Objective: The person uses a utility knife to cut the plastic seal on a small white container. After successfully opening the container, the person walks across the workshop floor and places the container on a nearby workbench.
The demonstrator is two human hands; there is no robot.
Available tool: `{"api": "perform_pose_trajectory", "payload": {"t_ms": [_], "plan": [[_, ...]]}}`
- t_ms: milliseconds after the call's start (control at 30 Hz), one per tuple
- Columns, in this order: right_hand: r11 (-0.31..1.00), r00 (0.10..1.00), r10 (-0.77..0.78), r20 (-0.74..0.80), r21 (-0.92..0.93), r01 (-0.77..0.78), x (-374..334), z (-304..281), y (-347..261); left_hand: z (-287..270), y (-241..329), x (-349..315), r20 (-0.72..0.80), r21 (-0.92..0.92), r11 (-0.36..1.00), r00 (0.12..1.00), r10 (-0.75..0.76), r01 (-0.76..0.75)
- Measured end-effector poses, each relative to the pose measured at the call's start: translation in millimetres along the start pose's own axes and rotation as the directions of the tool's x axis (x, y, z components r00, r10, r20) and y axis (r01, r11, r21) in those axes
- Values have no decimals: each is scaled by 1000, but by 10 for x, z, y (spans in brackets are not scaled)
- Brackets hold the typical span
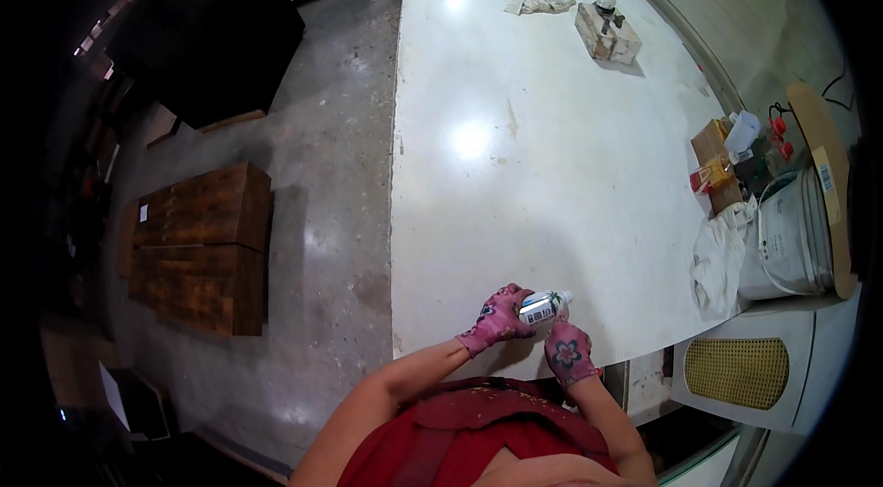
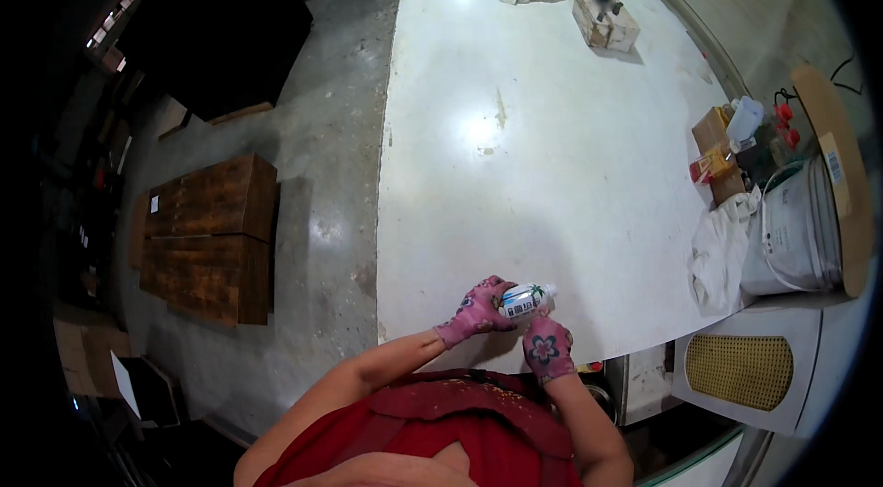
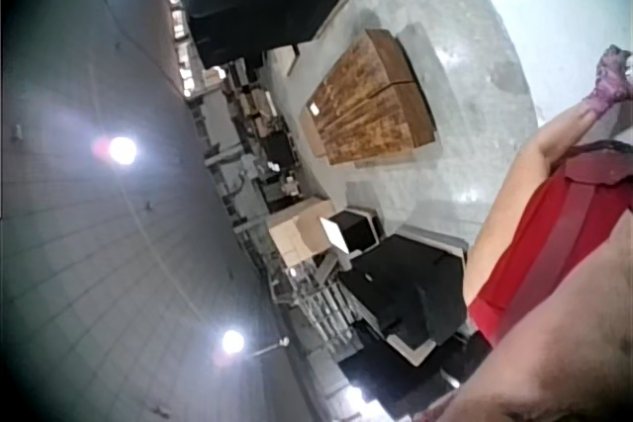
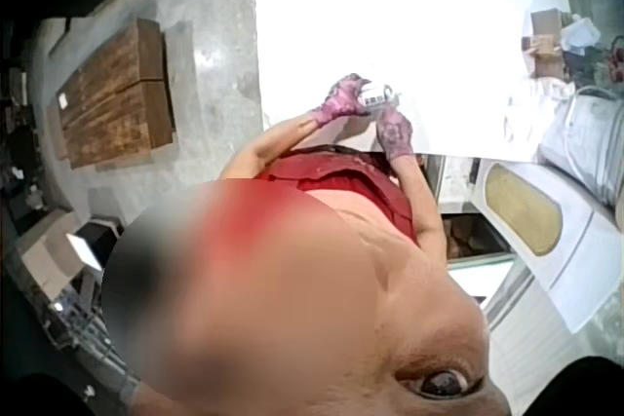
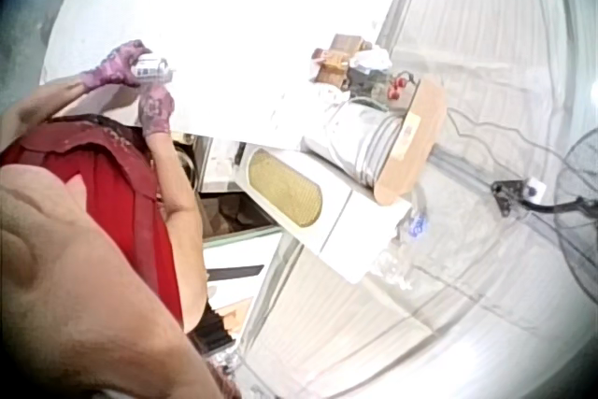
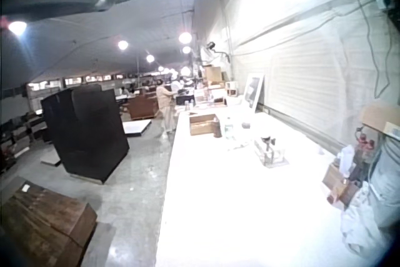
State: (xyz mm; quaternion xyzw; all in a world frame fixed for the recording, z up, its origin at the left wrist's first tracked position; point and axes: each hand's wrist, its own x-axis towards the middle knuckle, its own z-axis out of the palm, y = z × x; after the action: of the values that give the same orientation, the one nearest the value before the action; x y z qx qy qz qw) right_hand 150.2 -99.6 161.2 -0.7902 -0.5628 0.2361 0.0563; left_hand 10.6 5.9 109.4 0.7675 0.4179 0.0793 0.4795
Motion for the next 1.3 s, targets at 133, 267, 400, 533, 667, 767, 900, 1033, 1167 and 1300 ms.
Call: {"api": "perform_pose_trajectory", "payload": {"t_ms": [133,267,400,533,667,767,900,1033,1167,1300], "plan": [[998,999,24,34,-60,-22,45,19,-24,-48,35,22,29,7,1000,1000,-12,12],[999,1000,10,17,-50,-9,-27,5,-35,-69,51,31,69,80,996,997,34,-39],[1000,1000,-4,-7,-11,4,31,-14,-18,-135,59,49,98,71,996,994,40,-47],[998,999,20,27,51,-22,218,-26,-40,-223,78,28,49,178,978,993,103,-111],[996,1000,-21,0,82,21,295,18,-51,-187,44,11,-55,312,914,956,289,-258],[989,986,-146,-85,-10,146,342,100,-29,-103,-28,82,-81,319,875,910,407,-364],[886,934,-351,-69,-347,307,427,135,-10,-85,-60,256,-17,408,892,975,222,-196],[994,987,-99,-130,22,103,278,-18,-44,-120,102,194,-130,424,896,970,208,-135],[997,996,-75,-54,25,77,-13,-229,-38,-106,339,85,-36,404,914,998,45,-27],[1000,1000,-1,-5,31,1,-119,-199,-16,-43,353,4,19,320,947,1000,-2,-4]]}}
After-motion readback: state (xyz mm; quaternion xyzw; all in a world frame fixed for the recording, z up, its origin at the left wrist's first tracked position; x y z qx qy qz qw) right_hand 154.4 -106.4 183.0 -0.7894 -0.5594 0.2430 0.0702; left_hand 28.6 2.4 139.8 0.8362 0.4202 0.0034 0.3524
